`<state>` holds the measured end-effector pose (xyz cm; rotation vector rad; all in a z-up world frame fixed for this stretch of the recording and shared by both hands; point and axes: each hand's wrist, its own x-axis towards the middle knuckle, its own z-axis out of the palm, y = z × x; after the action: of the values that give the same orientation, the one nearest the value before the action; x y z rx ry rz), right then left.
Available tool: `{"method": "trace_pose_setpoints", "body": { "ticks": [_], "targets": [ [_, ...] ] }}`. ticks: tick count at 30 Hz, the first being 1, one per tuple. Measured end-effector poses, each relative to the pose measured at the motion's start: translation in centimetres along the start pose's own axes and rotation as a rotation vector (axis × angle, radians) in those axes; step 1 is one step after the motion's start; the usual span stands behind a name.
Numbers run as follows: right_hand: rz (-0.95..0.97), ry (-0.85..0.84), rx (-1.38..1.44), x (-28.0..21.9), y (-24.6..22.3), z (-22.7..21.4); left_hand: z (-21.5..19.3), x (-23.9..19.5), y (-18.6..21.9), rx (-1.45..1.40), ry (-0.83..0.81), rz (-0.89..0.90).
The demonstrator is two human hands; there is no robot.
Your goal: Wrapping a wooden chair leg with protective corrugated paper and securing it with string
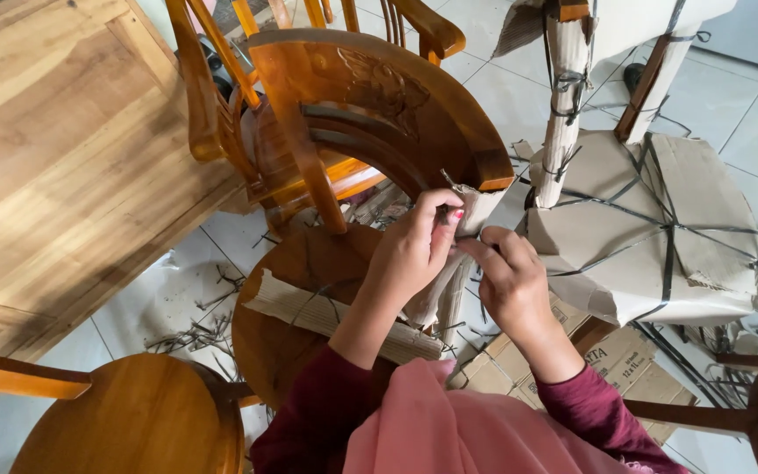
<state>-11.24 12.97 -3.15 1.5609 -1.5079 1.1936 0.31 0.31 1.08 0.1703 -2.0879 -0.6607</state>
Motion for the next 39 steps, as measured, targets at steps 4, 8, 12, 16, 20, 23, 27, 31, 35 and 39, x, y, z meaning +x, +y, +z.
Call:
{"method": "trace_pose_setpoints", "body": {
  "ticks": [4, 8, 12, 16, 20, 23, 27, 31, 35, 39],
  "targets": [
    [0.015, -0.034, -0.043, 1.1, -0.7, -0.3, -0.6, -0.2, 0.9, -0.039, -0.041, -0.016],
    [0.260, -0.063, 0.360, 1.1, -0.9, -0.5, -1.2, -1.8, -1.1, -0.308, 0.070, -0.074],
    [0.357, -0.068, 0.480, 1.7, -1.4, -0.5, -0.7, -3.7, -0.3, -0.555, -0.054, -0.377],
    [0.351, -0.058, 0.446, 0.9, -1.3, 0.0, 2.1, -3.9, 0.6, -0.761, 0.067, -0.537],
    [0.289, 0.038, 0.323, 1.1, -1.6, -0.3, 3.0, -4.5, 0.7, -0.637, 0.386, -0.266],
    [0.297, 0.076, 0.227, 1.1, -1.7, -1.1, 3.0, -4.2, 1.5, -0.580, 0.436, -0.036],
    [0.359, 0.048, 0.182, -0.3, -0.4, -1.3, 3.9, -3.8, 0.6, -0.710, 0.494, -0.101],
    [0.395, 0.021, 0.436, 1.9, -2.1, -2.3, 5.7, -4.2, -1.1, -0.723, 0.468, -0.269],
    [0.420, 0.027, 0.877, 2.4, -2.6, -1.4, 6.6, -3.5, -1.2, -0.973, 0.459, -0.424],
    [0.554, 0.132, 1.426, -1.1, 0.8, 1.1, 6.4, -2.9, -1.8, -1.105, 0.453, -0.391]
  ]
}}
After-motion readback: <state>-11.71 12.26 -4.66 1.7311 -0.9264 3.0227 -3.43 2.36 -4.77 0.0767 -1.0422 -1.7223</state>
